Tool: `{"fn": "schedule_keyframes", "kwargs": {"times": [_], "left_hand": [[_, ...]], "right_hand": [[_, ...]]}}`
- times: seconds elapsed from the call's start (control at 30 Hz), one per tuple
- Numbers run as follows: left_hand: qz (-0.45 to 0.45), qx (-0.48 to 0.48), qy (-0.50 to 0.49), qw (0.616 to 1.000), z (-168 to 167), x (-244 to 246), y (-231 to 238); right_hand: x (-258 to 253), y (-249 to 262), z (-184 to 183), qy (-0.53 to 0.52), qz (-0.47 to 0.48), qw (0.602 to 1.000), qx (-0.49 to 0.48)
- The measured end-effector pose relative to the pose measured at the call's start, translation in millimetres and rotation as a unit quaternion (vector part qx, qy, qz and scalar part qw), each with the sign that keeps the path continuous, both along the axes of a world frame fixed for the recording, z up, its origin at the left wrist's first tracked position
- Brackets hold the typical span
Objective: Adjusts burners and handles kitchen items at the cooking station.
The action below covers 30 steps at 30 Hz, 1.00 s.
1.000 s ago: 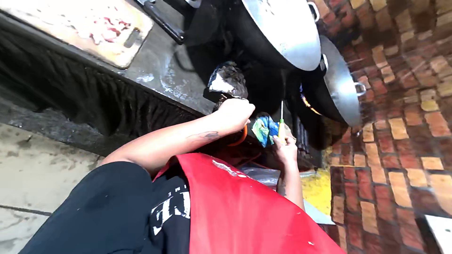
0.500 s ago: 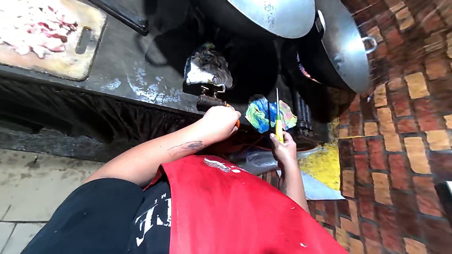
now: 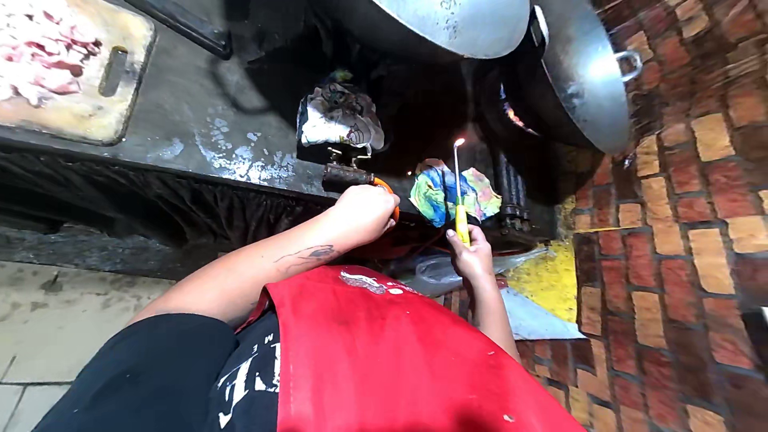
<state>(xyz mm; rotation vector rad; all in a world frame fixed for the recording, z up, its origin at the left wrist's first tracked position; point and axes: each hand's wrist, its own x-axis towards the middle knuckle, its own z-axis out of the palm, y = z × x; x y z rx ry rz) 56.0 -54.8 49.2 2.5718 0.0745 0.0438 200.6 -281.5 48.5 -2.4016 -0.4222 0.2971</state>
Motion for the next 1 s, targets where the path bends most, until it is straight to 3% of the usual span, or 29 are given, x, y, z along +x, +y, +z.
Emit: {"fn": "schedule_keyframes", "kwargs": {"times": [0.23, 0.33, 0.43, 0.6, 0.73, 1.0], "left_hand": [[-0.004, 0.006, 0.005, 1.000, 1, 1, 2], [0.035, 0.023, -0.029, 0.999, 3, 3, 7], [0.089, 0.063, -0.037, 0.993, 10, 9, 18], [0.126, 0.131, 0.053, 0.982, 21, 18, 34], [0.121, 0.126, 0.049, 0.983, 21, 21, 34], [0.133, 0.117, 0.068, 0.982, 24, 26, 37]], "right_hand": [[-2, 2, 4, 0.007, 0.043, 0.999, 0.001], [-1, 13, 12, -0.007, 0.072, 0.997, -0.006], [3, 33, 22, -0.030, 0.108, 0.993, -0.025], [7, 73, 36, -0.062, 0.151, 0.985, -0.052], [8, 105, 46, -0.083, 0.166, 0.978, -0.094], [25, 150, 31, -0.069, 0.185, 0.977, -0.079]]}}
